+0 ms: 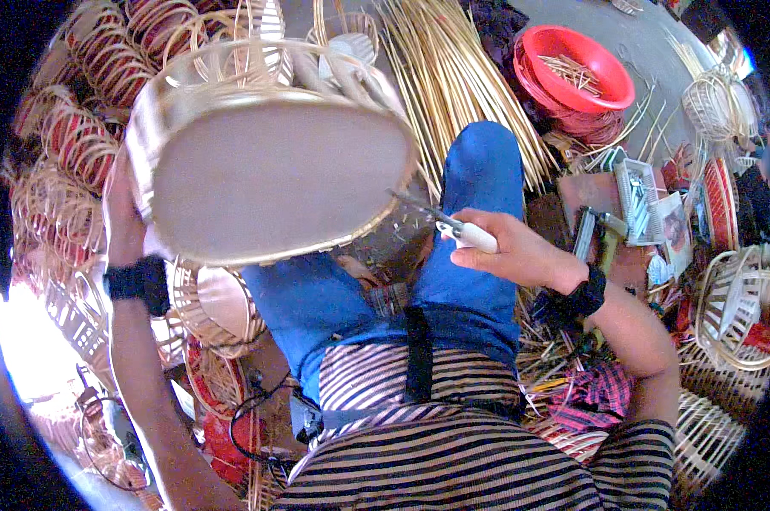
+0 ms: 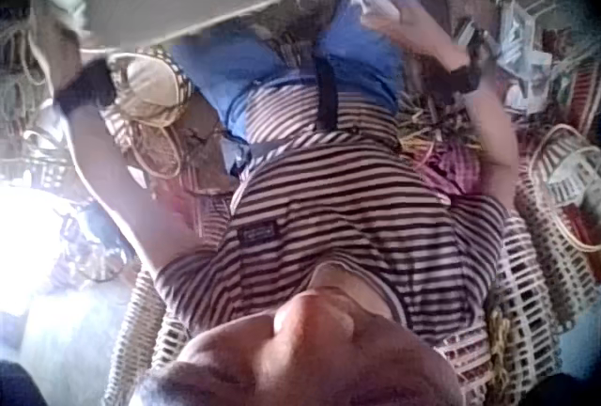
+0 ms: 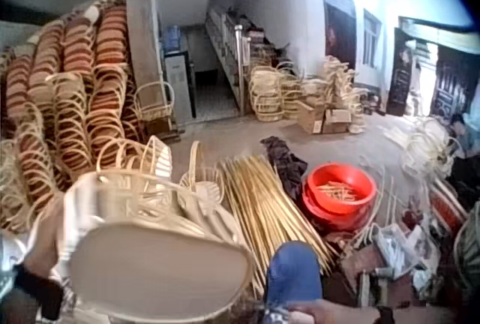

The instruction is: The person assembles wooden baskets by attaching pre-formed handles and side slats to a base using a pneumatic nail gun and then trimming excess material with shears.

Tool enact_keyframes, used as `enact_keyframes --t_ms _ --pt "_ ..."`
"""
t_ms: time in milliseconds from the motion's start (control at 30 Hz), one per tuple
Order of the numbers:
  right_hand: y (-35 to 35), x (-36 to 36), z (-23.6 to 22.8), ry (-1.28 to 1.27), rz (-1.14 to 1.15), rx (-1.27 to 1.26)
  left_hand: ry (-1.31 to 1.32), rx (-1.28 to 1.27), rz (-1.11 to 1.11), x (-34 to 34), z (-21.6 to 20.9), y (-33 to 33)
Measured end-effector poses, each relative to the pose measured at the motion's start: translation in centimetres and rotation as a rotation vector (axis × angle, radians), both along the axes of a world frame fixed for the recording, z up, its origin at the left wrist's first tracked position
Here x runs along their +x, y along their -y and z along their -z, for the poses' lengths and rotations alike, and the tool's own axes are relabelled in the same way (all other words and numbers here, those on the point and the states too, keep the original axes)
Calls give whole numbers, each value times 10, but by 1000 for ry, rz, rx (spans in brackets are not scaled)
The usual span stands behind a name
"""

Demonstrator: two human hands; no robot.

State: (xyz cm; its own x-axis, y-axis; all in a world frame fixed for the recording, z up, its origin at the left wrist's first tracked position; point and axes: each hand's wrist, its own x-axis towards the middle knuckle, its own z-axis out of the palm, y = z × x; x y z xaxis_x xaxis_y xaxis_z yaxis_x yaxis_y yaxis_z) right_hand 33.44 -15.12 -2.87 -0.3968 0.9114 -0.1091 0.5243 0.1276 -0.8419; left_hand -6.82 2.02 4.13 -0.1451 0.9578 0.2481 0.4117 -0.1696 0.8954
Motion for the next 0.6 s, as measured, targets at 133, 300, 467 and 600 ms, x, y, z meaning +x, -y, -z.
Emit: enact_keyframes --t_ms 133,300,467,600 --pt "5 -11 21 -694 -43 -475 237 -237 -189 -84 27 42" --pt "-10 -38 36 -920 -227 -721 472 -479 -266 -118 73 74" --pt "-32 -54 42 -1023 -330 -838 583 -578 -304 -130 91 91" --pt "-42 -61 40 -1045 -353 -919 626 -614 -311 -135 99 94"
